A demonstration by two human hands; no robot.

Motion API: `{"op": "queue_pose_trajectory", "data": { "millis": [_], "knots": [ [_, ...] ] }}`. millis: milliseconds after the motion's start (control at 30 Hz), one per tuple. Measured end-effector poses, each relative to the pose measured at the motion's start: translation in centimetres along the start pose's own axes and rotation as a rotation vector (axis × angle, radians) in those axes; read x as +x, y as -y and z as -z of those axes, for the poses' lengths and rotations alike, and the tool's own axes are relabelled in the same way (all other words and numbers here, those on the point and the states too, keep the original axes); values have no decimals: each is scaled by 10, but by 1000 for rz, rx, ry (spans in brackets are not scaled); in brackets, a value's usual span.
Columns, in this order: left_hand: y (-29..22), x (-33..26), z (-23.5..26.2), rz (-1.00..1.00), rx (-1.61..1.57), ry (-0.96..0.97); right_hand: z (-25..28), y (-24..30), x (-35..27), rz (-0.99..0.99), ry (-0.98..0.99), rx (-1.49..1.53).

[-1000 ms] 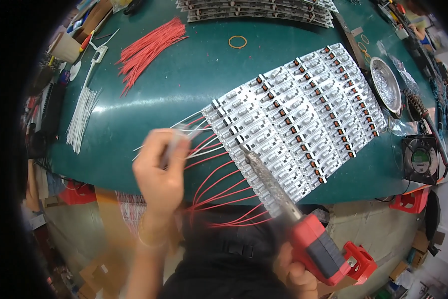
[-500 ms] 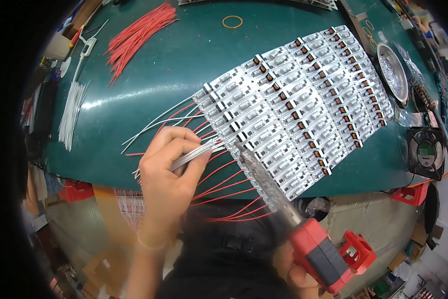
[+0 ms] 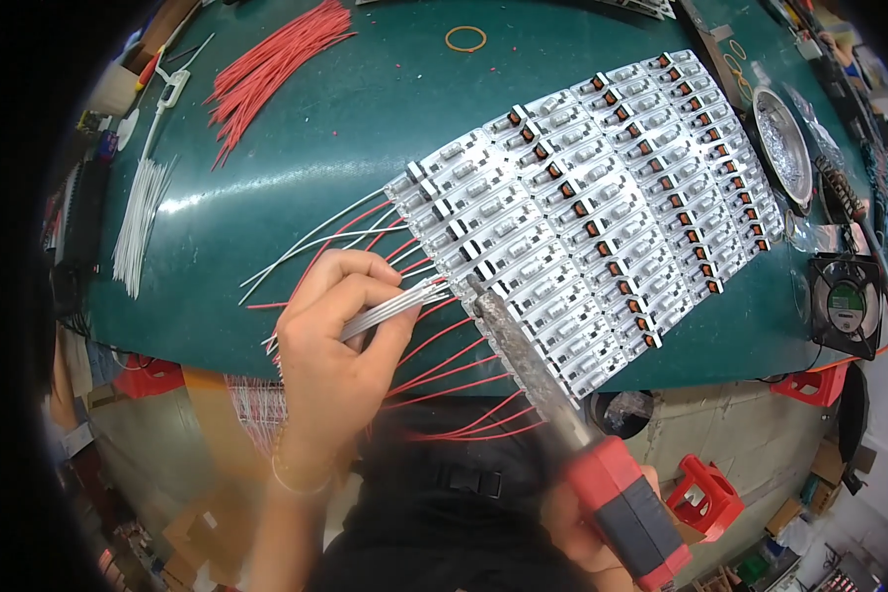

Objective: The person solders bundles of white and red wires onto an array of circuit boards using a soldering gun.

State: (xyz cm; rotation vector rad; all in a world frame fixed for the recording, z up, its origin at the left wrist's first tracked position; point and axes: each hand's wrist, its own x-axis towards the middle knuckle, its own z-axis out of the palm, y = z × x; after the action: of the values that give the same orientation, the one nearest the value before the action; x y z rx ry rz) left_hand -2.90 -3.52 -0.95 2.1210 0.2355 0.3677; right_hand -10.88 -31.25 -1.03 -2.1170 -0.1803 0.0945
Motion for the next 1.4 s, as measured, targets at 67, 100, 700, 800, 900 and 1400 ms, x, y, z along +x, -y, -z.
{"op": "queue_pose_trajectory", "data": {
  "millis": [67, 100, 700, 800, 900, 1400],
  "knots": [
    [0, 0, -1, -3, -5, -3, 2, 1, -4, -236, -33, 278],
    [0, 0, 0, -7, -1, -4, 2, -1, -5, -235, -34, 280],
    [-6, -3, -2, 35, -80, 51, 6, 4, 3, -212, 95, 648],
    [-3, -5, -1, 9, -38, 41, 3, 0, 2, -194, 79, 899],
    [-3, -4, -1, 3, -47, 43, 7, -15, -18, -87, -25, 45],
    [-4, -5, -2, -27, -22, 30, 5, -3, -8, -74, -40, 367]
  ]
}}
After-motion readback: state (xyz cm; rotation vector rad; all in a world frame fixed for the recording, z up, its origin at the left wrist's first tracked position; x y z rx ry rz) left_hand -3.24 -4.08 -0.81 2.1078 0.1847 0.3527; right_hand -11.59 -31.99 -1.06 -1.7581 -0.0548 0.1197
